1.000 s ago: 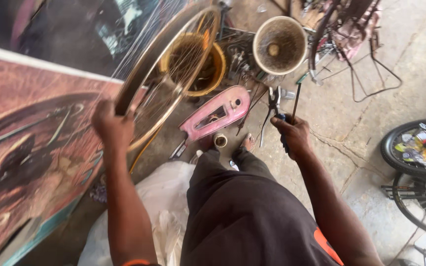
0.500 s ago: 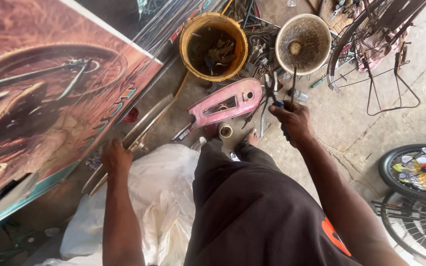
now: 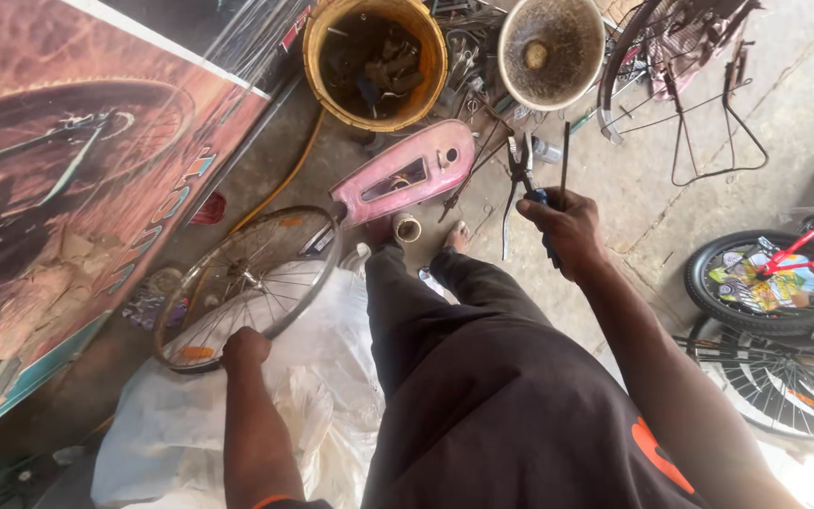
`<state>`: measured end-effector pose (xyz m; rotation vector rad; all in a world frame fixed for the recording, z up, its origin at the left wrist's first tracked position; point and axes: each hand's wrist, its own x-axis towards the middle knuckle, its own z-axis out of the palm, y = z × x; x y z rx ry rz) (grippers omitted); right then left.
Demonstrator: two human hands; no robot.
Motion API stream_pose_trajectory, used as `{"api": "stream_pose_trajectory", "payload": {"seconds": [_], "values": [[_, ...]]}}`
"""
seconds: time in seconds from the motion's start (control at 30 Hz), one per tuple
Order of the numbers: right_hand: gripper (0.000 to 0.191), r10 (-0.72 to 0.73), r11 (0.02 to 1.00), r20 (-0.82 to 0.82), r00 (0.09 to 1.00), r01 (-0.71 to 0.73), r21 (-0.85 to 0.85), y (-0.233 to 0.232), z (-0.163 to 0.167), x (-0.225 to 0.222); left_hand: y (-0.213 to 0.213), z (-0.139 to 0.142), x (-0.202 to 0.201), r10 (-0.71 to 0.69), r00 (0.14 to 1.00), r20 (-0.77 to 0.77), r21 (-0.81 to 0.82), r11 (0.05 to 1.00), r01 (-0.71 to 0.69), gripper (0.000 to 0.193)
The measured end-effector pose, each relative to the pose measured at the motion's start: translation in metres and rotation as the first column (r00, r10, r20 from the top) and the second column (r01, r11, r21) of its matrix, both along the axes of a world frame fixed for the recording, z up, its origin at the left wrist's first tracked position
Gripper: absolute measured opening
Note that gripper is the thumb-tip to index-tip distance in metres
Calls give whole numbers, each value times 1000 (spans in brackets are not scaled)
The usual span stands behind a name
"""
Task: The person walks through a workshop, picks up pliers, and then sits on the floor to work on a bicycle frame. They use a screwdriver and pliers to adjust and remove parts of the bicycle frame.
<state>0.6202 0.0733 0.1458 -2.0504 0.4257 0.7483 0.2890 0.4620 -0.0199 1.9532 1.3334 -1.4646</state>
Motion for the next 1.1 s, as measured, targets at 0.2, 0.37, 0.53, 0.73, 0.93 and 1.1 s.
{"api": "stream_pose_trajectory", "payload": {"seconds": [0.2, 0.37, 0.53, 0.73, 0.93, 1.1], "values": [[24, -31, 999, -10, 999, 31, 25, -11, -22, 3, -11, 2, 12, 51, 985, 165, 125, 990, -72, 40], [21, -121, 986, -128, 984, 134, 98, -32, -64, -5, -57, -10, 74, 33, 793, 608, 246, 942, -227, 44], [18, -149, 936, -245, 958, 216, 277, -33, -137, -4, -121, -36, 196, 18, 634, 773, 205, 939, -277, 52], [20, -277, 907, -313, 908, 355, 227, -46, -216, 23, -152, -111, 352, 220, 617, 756, 72, 909, -411, 66], [14, -419, 810, -287, 861, 498, 311, -88, -314, 38, -149, -209, 442, 531, 198, 824, -184, 581, -793, 88], [15, -459, 774, -239, 855, 518, 364, -120, -404, 23, -139, -270, 480, 533, -83, 842, -309, 350, -884, 79]]}}
